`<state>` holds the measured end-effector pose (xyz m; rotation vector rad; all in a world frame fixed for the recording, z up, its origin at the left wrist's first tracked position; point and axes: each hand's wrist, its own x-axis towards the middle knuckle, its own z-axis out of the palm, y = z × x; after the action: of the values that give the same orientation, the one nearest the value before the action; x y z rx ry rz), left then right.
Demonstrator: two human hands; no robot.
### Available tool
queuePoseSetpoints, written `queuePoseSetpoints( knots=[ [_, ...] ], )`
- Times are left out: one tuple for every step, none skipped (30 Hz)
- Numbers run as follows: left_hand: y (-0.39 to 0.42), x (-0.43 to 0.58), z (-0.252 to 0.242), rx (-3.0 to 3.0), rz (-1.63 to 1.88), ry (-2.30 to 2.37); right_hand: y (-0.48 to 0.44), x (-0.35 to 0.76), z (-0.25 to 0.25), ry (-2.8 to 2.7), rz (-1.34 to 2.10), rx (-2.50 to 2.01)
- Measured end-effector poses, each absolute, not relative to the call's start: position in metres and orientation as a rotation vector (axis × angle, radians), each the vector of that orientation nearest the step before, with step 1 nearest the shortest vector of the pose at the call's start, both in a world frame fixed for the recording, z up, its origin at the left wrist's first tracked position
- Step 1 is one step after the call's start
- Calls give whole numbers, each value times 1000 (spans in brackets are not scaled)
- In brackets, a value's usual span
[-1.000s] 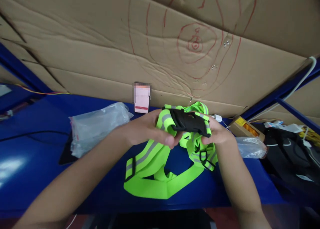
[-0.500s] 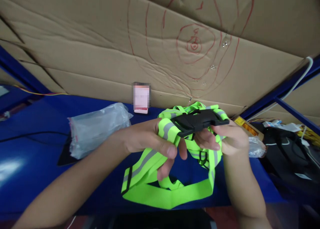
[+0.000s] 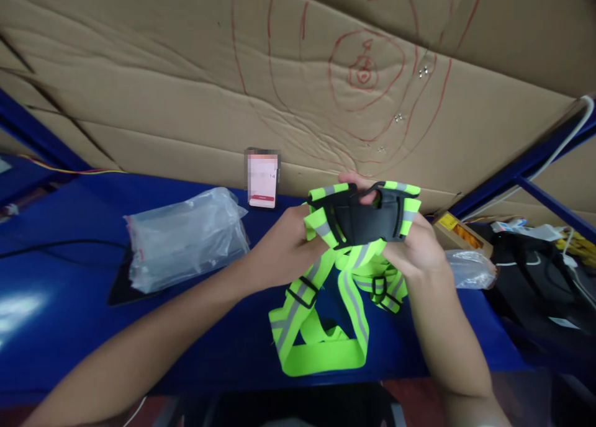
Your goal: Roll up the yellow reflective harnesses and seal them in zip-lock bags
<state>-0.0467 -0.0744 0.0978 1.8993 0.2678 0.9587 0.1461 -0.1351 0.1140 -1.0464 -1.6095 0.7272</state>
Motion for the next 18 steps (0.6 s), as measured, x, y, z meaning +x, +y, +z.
queuePoseSetpoints(
  knots=[
    [-75, -44, 95, 1857, 992, 267, -132, 144, 110, -1595, 727, -1049],
    [-75, -41, 93, 1815, 1006, 269, -130, 143, 105, -1577, 724, -1058],
    [-75, -39, 91, 1772, 997, 275, -128, 142, 100, -1558, 719, -1073],
    [-75, -37, 89, 1723, 978, 283, -127, 141, 95, -1541, 719, -1089],
    [-74, -35, 86, 1680, 955, 288, -126, 141, 91, -1527, 724, -1106],
    [-73, -33, 83, 1637, 938, 291, -126, 142, 87, -1523, 727, -1121],
    [-72, -31, 79, 1586, 934, 296, -126, 144, 85, -1533, 731, -1131],
    [-70, -29, 75, 1527, 936, 303, -126, 145, 84, -1557, 739, -1137],
    [-68, -27, 71, 1462, 942, 316, -126, 147, 85, -1592, 755, -1138],
    [-65, -26, 68, 1396, 937, 335, -127, 149, 88, -1638, 782, -1128],
    [-63, -25, 65, 1338, 927, 357, -128, 150, 91, -1685, 816, -1104],
    [-61, -25, 64, 1298, 917, 383, -129, 150, 95, -1723, 854, -1071],
    [-59, -25, 63, 1279, 911, 411, -129, 149, 98, -1740, 885, -1043],
    [-58, -25, 63, 1277, 909, 435, -130, 147, 101, -1727, 896, -1029],
    [-58, -25, 64, 1281, 916, 446, -130, 145, 104, -1691, 887, -1032],
    [-58, -25, 65, 1285, 917, 437, -131, 142, 105, -1644, 861, -1051],
    [-59, -26, 67, 1278, 915, 409, -131, 140, 106, -1596, 824, -1074],
    [-60, -26, 68, 1257, 897, 367, -132, 138, 107, -1560, 784, -1087]
  ],
)
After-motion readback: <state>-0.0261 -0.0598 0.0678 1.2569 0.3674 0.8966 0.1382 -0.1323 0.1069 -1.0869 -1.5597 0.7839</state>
